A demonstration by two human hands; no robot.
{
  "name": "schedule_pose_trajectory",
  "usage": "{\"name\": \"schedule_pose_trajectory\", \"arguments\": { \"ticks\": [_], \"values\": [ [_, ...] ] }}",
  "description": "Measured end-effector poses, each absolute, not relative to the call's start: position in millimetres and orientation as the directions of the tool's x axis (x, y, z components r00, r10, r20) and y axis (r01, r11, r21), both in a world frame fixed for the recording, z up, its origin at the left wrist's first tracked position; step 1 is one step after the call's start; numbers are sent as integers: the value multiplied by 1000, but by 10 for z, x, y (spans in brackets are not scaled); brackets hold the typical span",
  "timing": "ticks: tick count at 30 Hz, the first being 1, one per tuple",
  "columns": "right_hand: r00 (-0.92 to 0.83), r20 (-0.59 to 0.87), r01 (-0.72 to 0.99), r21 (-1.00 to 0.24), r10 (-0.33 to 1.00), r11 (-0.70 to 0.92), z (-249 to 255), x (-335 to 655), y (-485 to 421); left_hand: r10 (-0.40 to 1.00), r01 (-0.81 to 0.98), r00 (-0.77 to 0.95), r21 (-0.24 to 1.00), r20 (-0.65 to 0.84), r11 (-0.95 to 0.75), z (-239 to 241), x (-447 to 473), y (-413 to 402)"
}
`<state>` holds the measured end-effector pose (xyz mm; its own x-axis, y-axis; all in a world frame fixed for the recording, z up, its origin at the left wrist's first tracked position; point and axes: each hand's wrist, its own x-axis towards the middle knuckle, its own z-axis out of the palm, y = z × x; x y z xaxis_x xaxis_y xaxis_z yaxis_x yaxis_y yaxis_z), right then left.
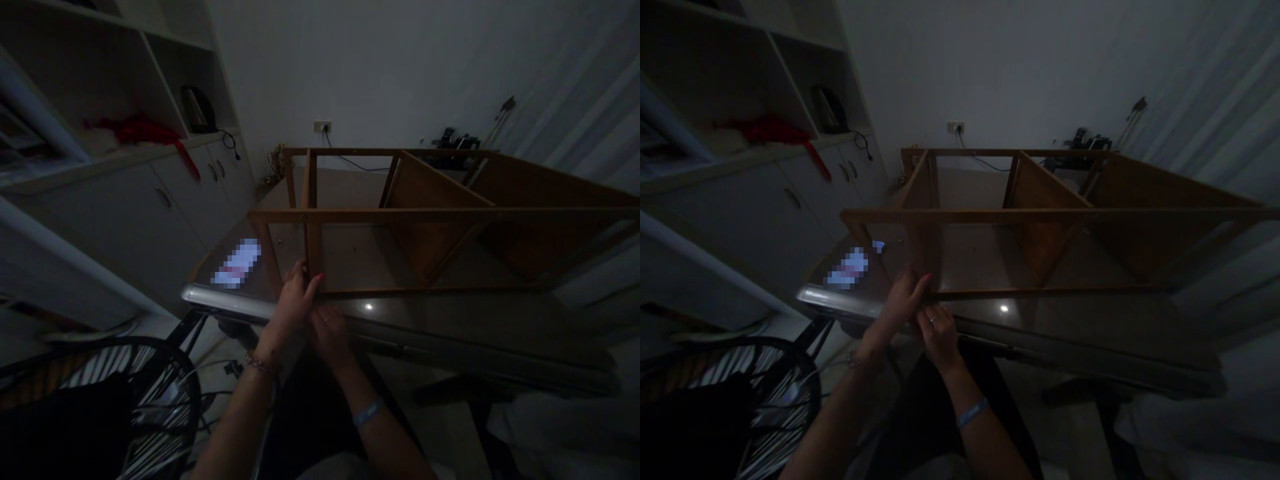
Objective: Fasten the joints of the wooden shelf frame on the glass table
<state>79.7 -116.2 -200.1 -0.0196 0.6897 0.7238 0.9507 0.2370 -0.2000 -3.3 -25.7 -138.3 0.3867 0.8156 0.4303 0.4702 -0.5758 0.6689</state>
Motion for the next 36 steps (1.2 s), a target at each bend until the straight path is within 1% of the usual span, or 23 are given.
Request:
{"name": "schedule_pose_trajectory", "arguments": {
  "ticks": [6,18,22,29,33,36],
  "values": [
    [-8,727,944,-221,687,245,-1972,794,-1168,831,459,381,696,406,-551,-1389,-34,-279],
    [-20,712,936,-234,702,263,-1920,816,-1195,841,472,393,704,372,-531,-1354,-39,-285],
    [-25,712,934,-234,701,271,-1940,820,-1197,836,469,387,697,390,-542,-1361,-37,-272],
    [-2,764,929,-237,645,283,-1998,798,-1171,830,493,391,672,397,-553,-1382,-46,-267],
    [50,795,933,-253,605,256,-2004,798,-1167,838,517,384,661,388,-544,-1358,-39,-294],
    [48,803,940,-237,595,244,-2009,807,-1167,843,529,380,658,382,-536,-1347,-25,-310]
  ]
}}
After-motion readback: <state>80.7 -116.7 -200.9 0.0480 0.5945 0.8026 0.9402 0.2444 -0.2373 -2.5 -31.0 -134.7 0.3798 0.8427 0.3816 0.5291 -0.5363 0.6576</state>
